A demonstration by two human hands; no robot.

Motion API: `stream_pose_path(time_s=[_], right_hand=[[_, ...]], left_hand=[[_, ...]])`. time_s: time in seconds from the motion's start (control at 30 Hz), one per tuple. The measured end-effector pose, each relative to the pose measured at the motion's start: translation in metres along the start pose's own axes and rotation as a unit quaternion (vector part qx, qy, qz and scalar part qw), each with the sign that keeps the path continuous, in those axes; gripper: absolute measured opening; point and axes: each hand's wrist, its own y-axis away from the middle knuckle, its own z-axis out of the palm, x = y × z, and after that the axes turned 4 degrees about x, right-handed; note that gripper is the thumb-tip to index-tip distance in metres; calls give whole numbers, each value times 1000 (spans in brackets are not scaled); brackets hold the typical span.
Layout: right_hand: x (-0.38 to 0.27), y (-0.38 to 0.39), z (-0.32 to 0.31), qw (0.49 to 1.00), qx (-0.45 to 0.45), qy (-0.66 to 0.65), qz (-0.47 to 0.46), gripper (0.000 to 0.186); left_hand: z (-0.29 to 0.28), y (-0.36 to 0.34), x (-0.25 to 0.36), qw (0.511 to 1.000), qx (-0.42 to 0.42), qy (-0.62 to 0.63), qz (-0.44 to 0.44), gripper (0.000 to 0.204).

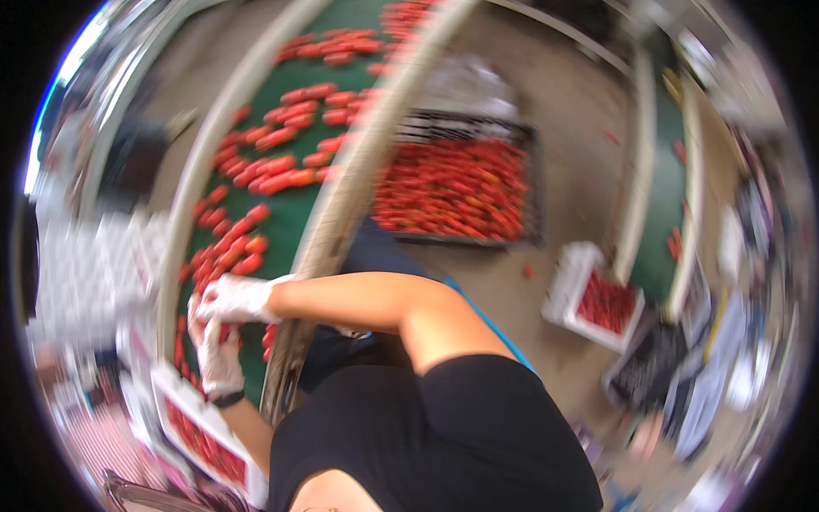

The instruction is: The person sorts tomatoes on a conveyor belt by hand, selecting specific tomatoes and placing them into white bins while other workers perform similar tasks in the background.

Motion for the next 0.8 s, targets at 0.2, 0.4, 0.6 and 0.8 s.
stream_pose_path(time_s=[0.2,0.4,0.6,0.8], right_hand=[[-60,-40,87,990,-114,-74,46,33],[-89,-59,242,959,-265,-18,98,35],[-26,-123,323,934,-335,-50,109,58],[-21,-117,320,953,-297,61,-1,53]], left_hand=[[-51,49,60,984,96,25,147,67],[-148,139,95,934,258,37,244,65],[-278,165,87,944,300,39,133,62],[-330,202,59,908,402,-57,105,48]])
